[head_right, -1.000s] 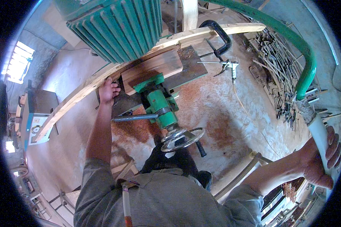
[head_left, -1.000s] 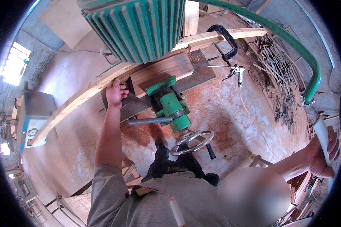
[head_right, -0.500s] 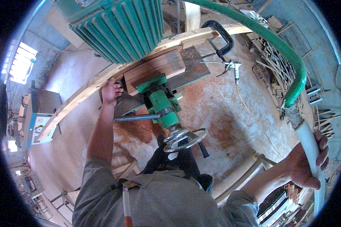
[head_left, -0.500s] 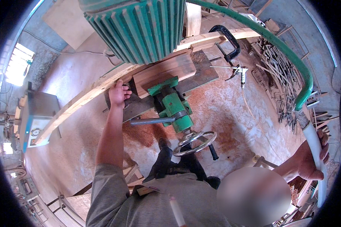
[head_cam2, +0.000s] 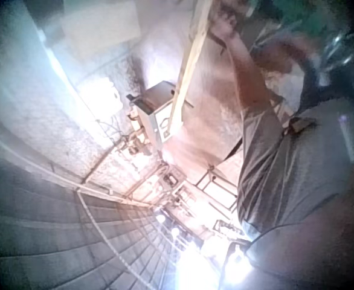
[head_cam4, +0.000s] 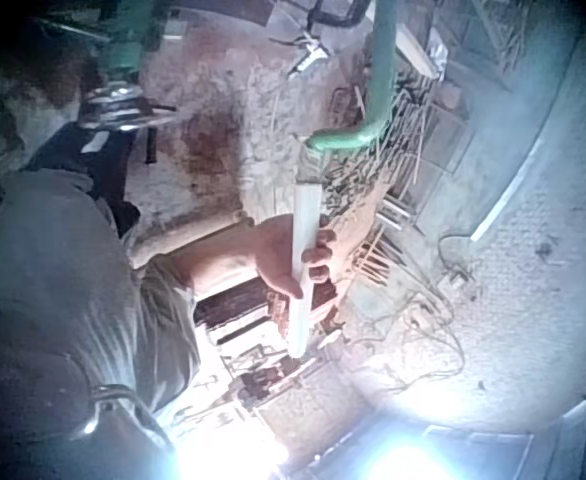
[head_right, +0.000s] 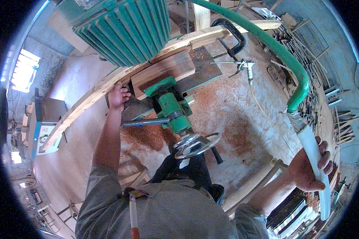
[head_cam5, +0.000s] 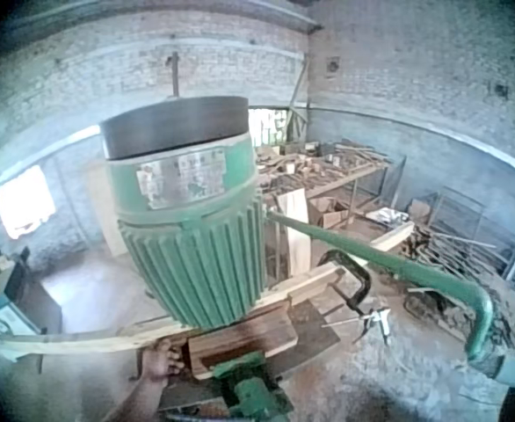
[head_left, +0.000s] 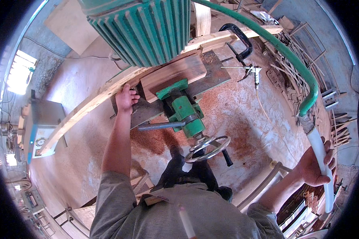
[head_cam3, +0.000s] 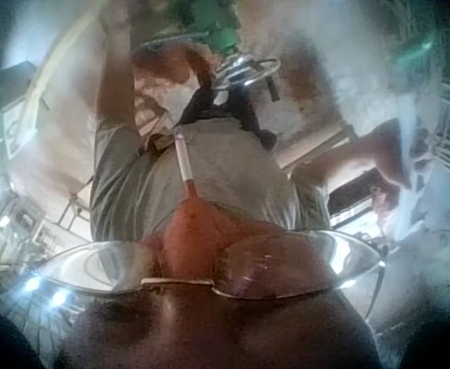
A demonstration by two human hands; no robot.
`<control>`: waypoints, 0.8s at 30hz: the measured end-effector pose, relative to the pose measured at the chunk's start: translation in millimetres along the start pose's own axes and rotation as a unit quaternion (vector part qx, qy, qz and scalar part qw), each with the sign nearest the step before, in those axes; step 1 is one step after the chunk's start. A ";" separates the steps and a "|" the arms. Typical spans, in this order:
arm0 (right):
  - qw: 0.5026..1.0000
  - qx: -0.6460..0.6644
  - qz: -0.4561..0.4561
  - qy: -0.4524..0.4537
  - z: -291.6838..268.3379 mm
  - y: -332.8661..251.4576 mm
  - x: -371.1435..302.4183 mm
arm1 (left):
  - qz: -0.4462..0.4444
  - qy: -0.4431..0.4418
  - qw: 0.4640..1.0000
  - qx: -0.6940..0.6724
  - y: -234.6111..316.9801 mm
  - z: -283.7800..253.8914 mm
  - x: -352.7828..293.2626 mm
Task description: The person repeatedly picks up wooden planks from a stack, places them under a drill press, and drills holes into them. After drilling, the person removes the plank and places it on a separate stack of finished pieces. This cycle is repeated for multiple planks.
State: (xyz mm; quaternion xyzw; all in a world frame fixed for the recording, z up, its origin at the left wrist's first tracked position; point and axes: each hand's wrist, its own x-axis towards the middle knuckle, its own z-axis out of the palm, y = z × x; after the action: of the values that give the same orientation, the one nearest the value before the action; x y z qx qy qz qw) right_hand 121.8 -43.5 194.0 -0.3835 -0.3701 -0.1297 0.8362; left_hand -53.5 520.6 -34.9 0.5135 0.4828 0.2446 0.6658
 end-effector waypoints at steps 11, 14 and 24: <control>0.998 0.016 0.034 0.044 -23.5 9.9 -42.7 | -0.015 0.000 1.000 0.009 -1.6 -1.2 1.5; 0.993 0.004 0.030 0.111 -32.6 17.2 -66.6 | -0.012 0.001 1.000 0.004 -3.1 -1.6 2.9; 0.993 0.108 0.026 0.029 29.1 -27.8 45.1 | -0.039 -0.006 0.998 -0.044 -0.4 -2.3 5.3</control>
State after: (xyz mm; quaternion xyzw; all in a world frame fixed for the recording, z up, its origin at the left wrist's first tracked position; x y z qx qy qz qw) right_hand 124.1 -37.7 254.1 -0.2968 -0.3472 -0.0783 0.8861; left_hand -53.4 525.8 -37.3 0.4657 0.4875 0.2365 0.6997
